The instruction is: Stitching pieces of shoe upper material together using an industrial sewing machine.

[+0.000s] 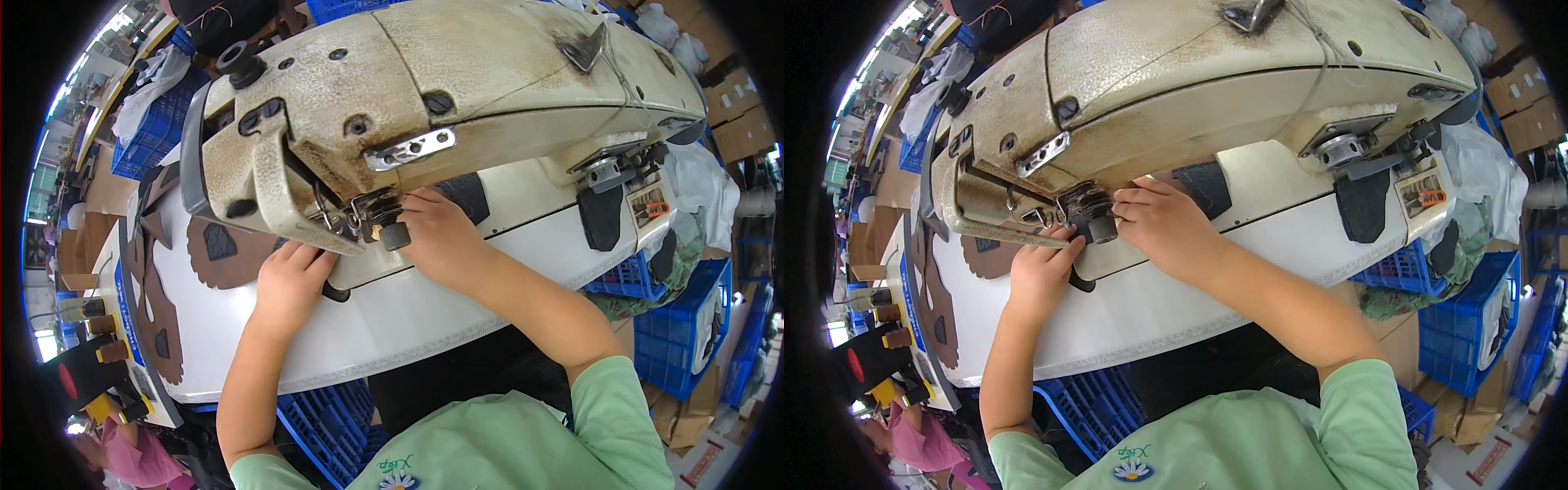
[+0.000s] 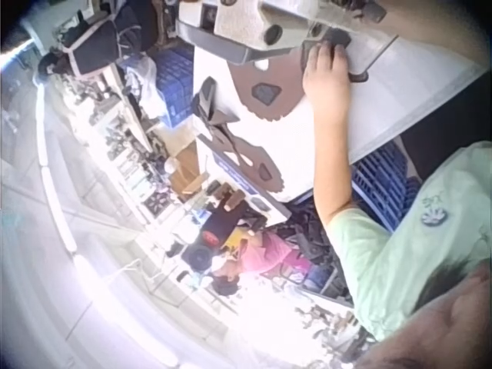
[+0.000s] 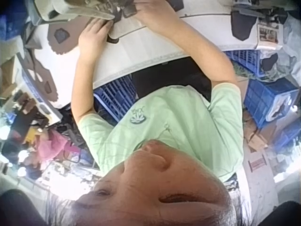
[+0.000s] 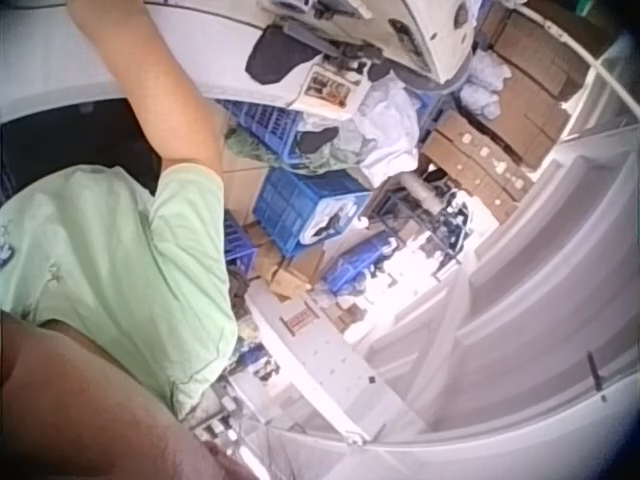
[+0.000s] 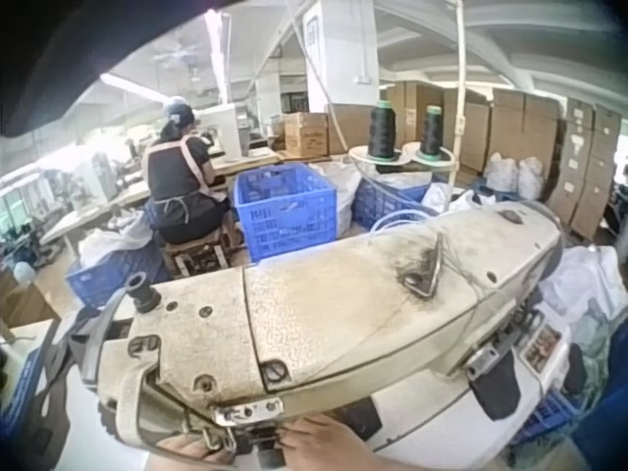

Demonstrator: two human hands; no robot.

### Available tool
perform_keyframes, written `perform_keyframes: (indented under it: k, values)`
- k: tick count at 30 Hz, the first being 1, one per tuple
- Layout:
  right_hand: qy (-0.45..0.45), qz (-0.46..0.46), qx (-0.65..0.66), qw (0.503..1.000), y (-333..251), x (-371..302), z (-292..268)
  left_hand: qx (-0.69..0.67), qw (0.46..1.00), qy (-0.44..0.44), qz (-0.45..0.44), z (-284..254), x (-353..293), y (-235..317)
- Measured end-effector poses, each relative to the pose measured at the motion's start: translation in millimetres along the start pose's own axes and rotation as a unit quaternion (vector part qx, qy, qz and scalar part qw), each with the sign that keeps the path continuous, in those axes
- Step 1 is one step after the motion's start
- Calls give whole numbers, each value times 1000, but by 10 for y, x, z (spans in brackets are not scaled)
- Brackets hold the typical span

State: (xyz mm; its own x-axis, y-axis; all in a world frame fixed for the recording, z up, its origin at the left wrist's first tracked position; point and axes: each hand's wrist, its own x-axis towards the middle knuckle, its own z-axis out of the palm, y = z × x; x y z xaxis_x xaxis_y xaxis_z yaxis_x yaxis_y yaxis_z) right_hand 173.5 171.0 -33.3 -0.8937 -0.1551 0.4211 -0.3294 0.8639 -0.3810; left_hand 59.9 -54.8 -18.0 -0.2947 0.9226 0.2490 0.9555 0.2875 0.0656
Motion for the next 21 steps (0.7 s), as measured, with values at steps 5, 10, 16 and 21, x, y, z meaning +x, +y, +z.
perform_keyframes:
  k: [5, 10, 16, 21]
  values:
    - [1, -4, 3, 1000, 9, 2, -7, 34, 998, 17, 45, 32, -6, 14]
    - [23, -3, 1, 1000, 19, 7, 7, 47, 996, 32, 62, 47, 45, 71]
    - [11, -11, -24, 1000, 37, 34, 14, 62, 996, 23, 56, 74, 61, 109]
    - [50, 7, 13, 999, 50, 53, 4, 80, 995, 18, 53, 97, 89, 126]
